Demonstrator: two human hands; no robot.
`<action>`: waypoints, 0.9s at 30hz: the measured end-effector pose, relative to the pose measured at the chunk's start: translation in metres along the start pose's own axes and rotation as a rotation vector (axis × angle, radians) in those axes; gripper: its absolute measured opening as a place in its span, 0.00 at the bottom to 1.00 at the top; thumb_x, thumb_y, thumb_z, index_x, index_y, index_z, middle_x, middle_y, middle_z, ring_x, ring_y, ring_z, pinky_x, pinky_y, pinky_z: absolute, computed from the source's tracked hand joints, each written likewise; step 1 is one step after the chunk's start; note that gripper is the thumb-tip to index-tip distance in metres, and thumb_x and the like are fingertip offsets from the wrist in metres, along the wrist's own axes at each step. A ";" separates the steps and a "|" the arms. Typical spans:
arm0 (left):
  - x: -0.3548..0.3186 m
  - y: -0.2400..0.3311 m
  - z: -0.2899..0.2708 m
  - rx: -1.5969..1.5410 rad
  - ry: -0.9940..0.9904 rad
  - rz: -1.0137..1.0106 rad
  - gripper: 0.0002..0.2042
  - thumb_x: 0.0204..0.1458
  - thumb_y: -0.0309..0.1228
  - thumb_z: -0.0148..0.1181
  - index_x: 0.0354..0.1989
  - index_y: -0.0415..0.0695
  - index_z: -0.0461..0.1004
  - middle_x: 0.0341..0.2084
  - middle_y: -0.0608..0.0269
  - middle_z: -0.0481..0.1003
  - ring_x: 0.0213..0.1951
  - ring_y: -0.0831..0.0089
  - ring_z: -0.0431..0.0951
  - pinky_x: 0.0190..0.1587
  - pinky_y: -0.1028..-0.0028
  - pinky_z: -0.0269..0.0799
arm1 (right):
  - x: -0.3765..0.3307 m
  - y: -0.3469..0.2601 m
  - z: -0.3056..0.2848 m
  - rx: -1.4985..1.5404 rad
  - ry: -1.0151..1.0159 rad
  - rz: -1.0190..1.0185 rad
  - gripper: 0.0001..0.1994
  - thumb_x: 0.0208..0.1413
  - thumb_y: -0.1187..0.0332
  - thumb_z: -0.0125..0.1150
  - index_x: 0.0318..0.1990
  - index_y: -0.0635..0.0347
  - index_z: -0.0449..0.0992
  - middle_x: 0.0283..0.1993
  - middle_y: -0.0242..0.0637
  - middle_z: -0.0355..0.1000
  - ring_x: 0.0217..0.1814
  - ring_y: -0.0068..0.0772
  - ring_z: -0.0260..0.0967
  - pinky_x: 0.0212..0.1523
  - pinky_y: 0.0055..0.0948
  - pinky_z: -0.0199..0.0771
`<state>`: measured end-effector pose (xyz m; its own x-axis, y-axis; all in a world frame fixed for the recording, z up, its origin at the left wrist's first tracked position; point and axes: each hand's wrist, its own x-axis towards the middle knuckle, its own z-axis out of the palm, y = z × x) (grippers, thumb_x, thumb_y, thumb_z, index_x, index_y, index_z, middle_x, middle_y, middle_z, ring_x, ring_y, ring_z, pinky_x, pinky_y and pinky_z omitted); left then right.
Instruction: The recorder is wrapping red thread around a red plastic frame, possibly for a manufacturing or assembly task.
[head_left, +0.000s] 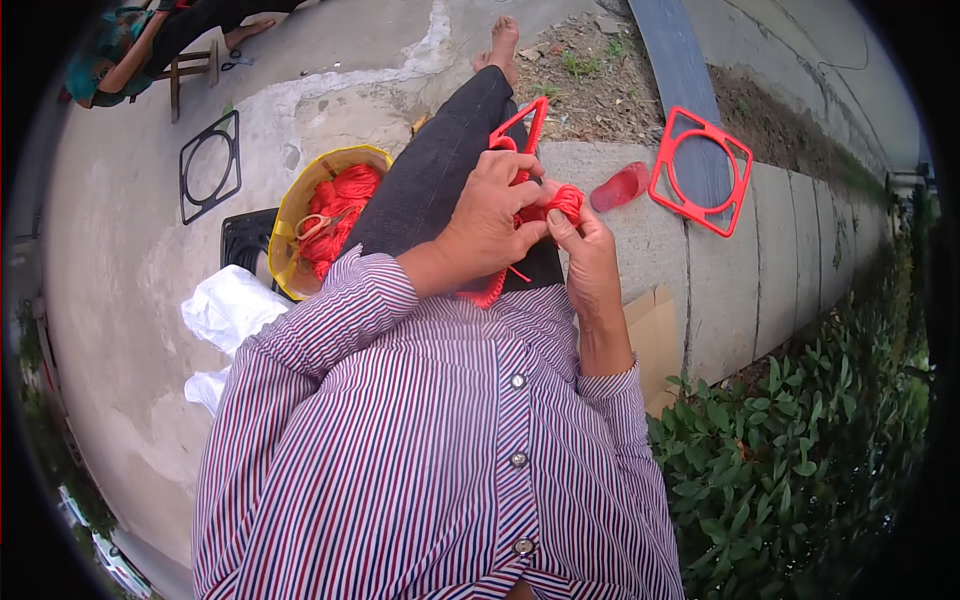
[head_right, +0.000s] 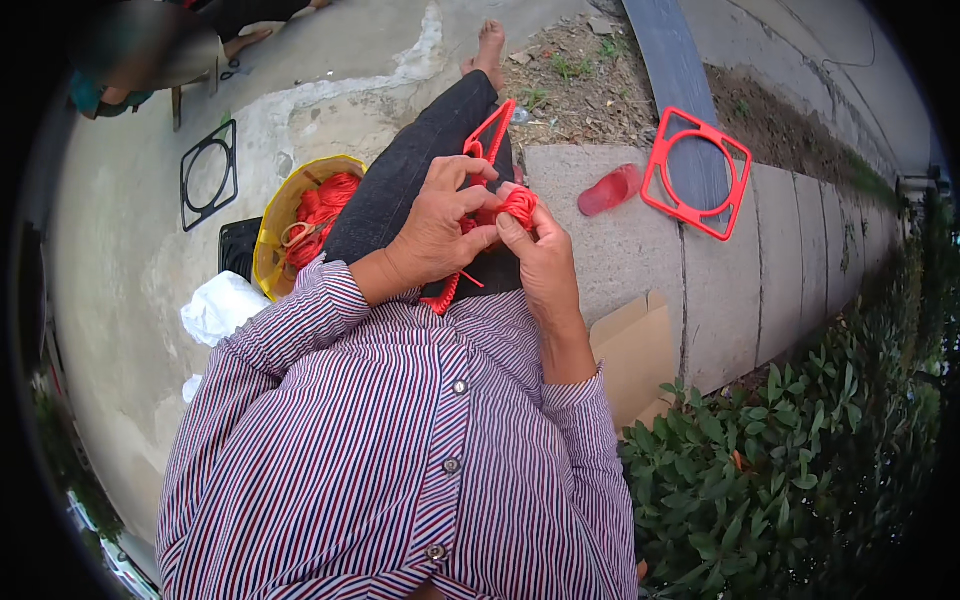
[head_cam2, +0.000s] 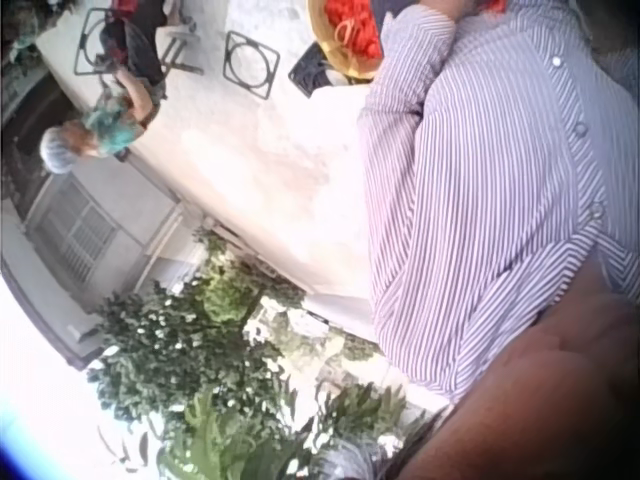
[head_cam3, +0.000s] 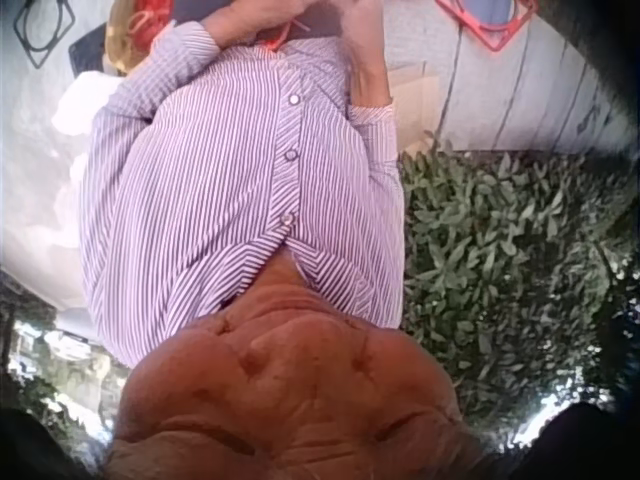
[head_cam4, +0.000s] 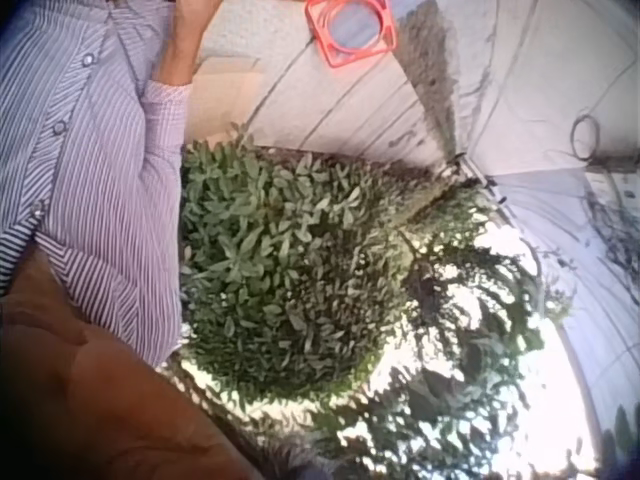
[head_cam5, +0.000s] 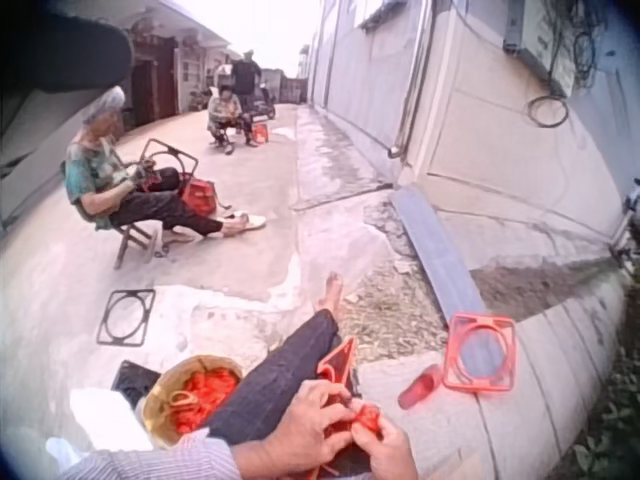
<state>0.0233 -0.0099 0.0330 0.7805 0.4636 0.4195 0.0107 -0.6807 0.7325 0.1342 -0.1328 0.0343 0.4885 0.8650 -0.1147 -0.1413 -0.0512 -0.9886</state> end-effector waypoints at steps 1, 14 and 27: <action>-0.001 -0.003 -0.002 0.021 -0.032 0.026 0.14 0.39 0.28 0.68 0.37 0.43 0.76 0.48 0.57 0.67 0.53 0.58 0.65 0.56 0.64 0.60 | 0.002 0.005 0.004 0.128 0.059 0.041 0.24 0.58 0.65 0.59 0.58 0.69 0.66 0.54 0.38 0.68 0.56 0.27 0.64 0.57 0.25 0.62; -0.014 -0.047 0.012 -1.093 -0.208 -1.106 0.16 0.44 0.21 0.47 0.45 0.41 0.68 0.39 0.62 0.71 0.41 0.73 0.71 0.46 0.76 0.65 | -0.035 -0.065 -0.175 0.928 0.041 -0.473 0.16 0.61 0.55 0.53 0.43 0.61 0.68 0.45 0.40 0.70 0.42 0.35 0.69 0.55 0.47 0.66; -0.019 -0.038 0.015 -1.218 -0.174 -1.083 0.12 0.44 0.23 0.43 0.37 0.45 0.68 0.25 0.70 0.67 0.26 0.78 0.63 0.32 0.78 0.58 | 0.013 0.003 -0.017 -0.144 0.024 0.176 0.15 0.54 0.75 0.58 0.49 0.64 0.68 0.30 0.30 0.70 0.28 0.18 0.68 0.29 0.18 0.68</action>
<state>0.0178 -0.0017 -0.0110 0.7947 0.2758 -0.5407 0.1630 0.7611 0.6279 0.1546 -0.1296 0.0283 0.4877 0.8243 -0.2875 -0.1028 -0.2728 -0.9566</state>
